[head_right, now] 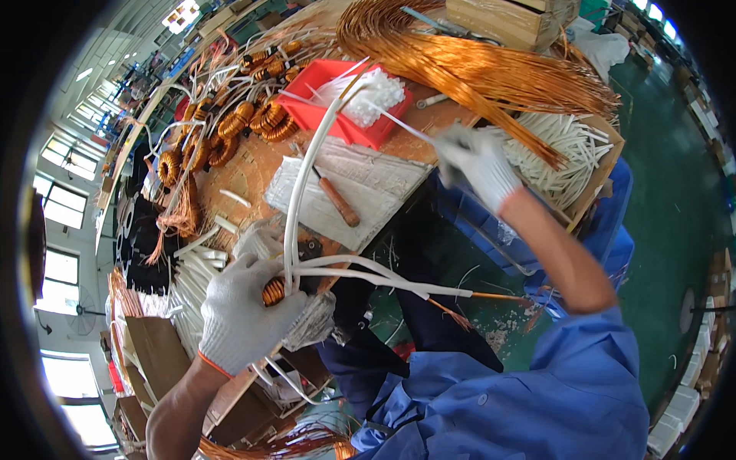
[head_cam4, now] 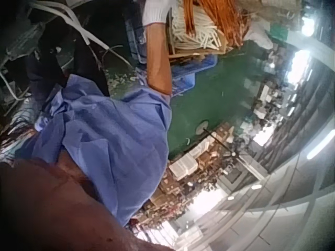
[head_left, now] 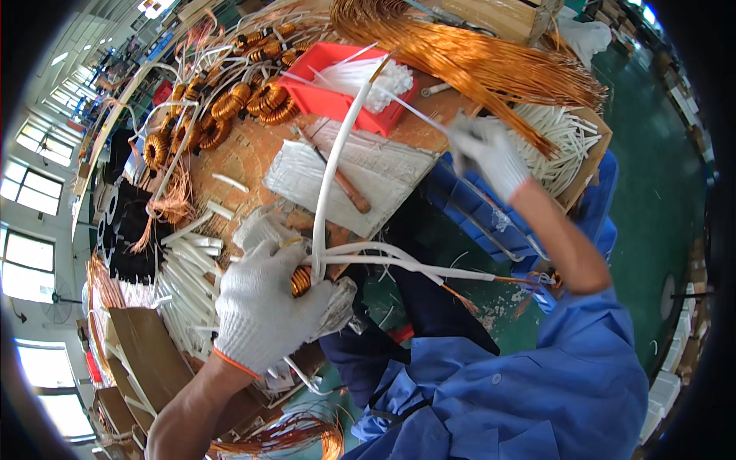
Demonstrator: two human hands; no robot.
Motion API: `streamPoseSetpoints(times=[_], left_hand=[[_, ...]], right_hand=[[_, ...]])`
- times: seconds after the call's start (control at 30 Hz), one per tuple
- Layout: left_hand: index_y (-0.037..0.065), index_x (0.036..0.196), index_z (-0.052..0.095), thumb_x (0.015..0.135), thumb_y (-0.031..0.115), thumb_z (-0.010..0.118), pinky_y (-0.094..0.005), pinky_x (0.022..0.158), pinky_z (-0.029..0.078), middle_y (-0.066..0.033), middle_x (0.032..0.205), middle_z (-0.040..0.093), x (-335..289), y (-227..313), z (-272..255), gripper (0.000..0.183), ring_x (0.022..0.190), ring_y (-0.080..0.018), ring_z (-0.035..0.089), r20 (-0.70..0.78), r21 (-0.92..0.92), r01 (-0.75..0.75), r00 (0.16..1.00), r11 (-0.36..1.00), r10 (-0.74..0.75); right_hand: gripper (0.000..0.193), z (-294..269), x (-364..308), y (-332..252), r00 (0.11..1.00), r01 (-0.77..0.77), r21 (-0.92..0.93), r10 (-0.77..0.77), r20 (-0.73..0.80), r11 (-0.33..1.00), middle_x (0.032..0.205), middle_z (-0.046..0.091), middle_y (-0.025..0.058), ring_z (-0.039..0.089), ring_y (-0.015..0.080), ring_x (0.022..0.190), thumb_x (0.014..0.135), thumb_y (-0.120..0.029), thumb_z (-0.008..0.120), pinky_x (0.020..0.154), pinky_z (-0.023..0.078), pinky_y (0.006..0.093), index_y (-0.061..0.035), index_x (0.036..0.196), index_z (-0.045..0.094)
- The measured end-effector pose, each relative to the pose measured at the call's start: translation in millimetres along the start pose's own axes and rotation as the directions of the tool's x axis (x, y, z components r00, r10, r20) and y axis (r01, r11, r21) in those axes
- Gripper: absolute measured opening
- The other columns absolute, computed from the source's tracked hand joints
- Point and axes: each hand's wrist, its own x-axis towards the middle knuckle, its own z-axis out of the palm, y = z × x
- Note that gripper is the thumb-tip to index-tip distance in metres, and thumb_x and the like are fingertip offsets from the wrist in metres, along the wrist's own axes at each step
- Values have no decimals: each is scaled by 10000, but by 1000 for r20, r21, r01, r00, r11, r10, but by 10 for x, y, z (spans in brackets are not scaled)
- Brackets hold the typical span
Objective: Insulating and wrapping wire leads on a heavy toroidal transformer inductor coil.
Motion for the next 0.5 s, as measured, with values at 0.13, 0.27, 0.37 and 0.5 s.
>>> streamPoseSetpoints(times=[0.13, 0.27, 0.37, 0.5], left_hand=[[69, 1124, 826, 819, 324, 852, -463, 858, 580, -190, 1012, 711, 5, -5, 13, 397, 935, -379, 733, -3, 7, -13, 1000, 1000, 13], [55, 1140, 818, 819, 342, 871, -466, 874, 581, -195, 1061, 724, 31, -2, 15, 434, 972, -383, 744, 40, 70, 22, 999, 997, -24], [88, 1200, 821, 826, 416, 845, -479, 908, 590, -194, 1093, 715, 22, -29, 35, 498, 1017, -393, 742, 60, 94, 54, 996, 994, -60], [50, 1176, 819, 811, 391, 869, -453, 917, 599, -188, 1117, 725, 44, 5, 17, 502, 988, -368, 755, 66, 115, 70, 995, 991, -78]], right_hand=[[173, 467, -1078, 1119, 917, -386, 612, 356, 177, 691, 870, 678, 69, 667, 161, 703, 1071, -195, 718, 632, 562, 343, -38, 1136, 683], [108, 1196, -1740, 1668, 829, -543, 760, 374, 416, 357, 916, 671, 72, 688, 180, 760, 1081, -120, 694, 652, 579, 355, -37, 1147, 673], [59, 1506, -1884, 1684, 784, -612, 738, 345, 517, 284, 937, 657, 88, 663, 185, 812, 1100, -61, 634, 667, 553, 366, -33, 1143, 662], [68, 1704, -1839, 1669, 774, -632, 723, 266, 575, 277, 947, 660, 94, 658, 193, 813, 1102, -70, 633, 673, 546, 379, -27, 1139, 670]])
